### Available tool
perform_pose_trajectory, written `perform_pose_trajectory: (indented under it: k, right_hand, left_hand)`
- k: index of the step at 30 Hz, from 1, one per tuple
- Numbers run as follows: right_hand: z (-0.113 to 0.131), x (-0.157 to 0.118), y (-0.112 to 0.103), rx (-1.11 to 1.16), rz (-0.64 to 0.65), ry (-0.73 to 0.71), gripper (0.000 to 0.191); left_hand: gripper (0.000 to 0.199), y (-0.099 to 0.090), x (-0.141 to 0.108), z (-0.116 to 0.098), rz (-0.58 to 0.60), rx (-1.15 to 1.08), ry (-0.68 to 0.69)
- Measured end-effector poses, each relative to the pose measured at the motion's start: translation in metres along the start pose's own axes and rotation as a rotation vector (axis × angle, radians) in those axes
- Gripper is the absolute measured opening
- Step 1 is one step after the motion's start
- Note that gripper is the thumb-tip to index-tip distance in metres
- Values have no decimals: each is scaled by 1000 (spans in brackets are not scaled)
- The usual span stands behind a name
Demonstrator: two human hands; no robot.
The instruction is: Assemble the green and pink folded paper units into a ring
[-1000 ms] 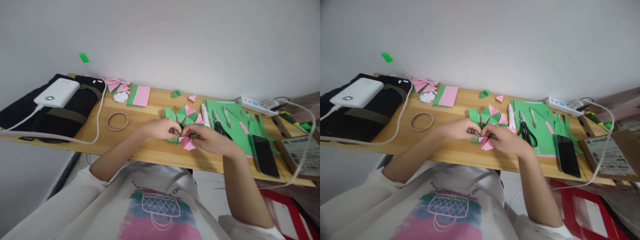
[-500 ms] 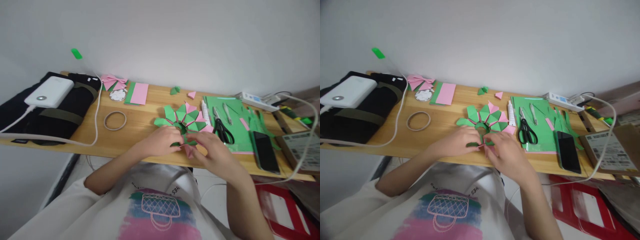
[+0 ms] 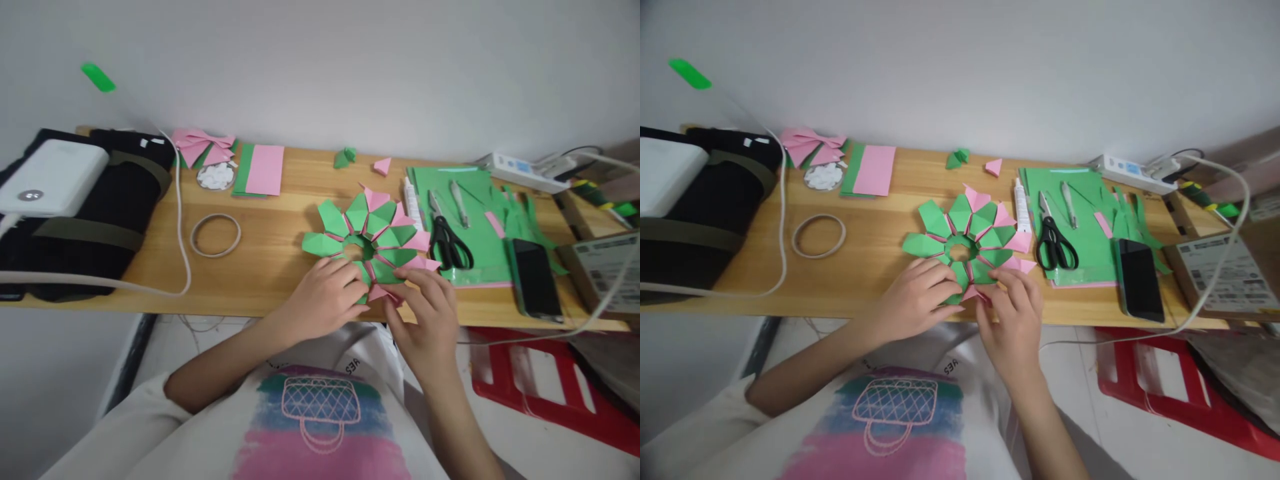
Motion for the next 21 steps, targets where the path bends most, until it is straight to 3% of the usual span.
perform_pose_trajectory:
  k: [10,21]
  right_hand:
    - [2,-4,5,50,-86,76,14]
    - [-1,-17,7,-27,-49,74,15]
  left_hand:
    - [20,0,15,-2,27,-110,-93]
    - [29,-7,15,2,57,-50,75]
Point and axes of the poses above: each hand's wrist, its own x-axis towards the middle knuckle, its own y-axis out of the palm, z = x × y, the point moved 1 cm from there along x, towards the middle knuckle, and after that the axes turned 8 degrees about -x, right-handed, at the moved point
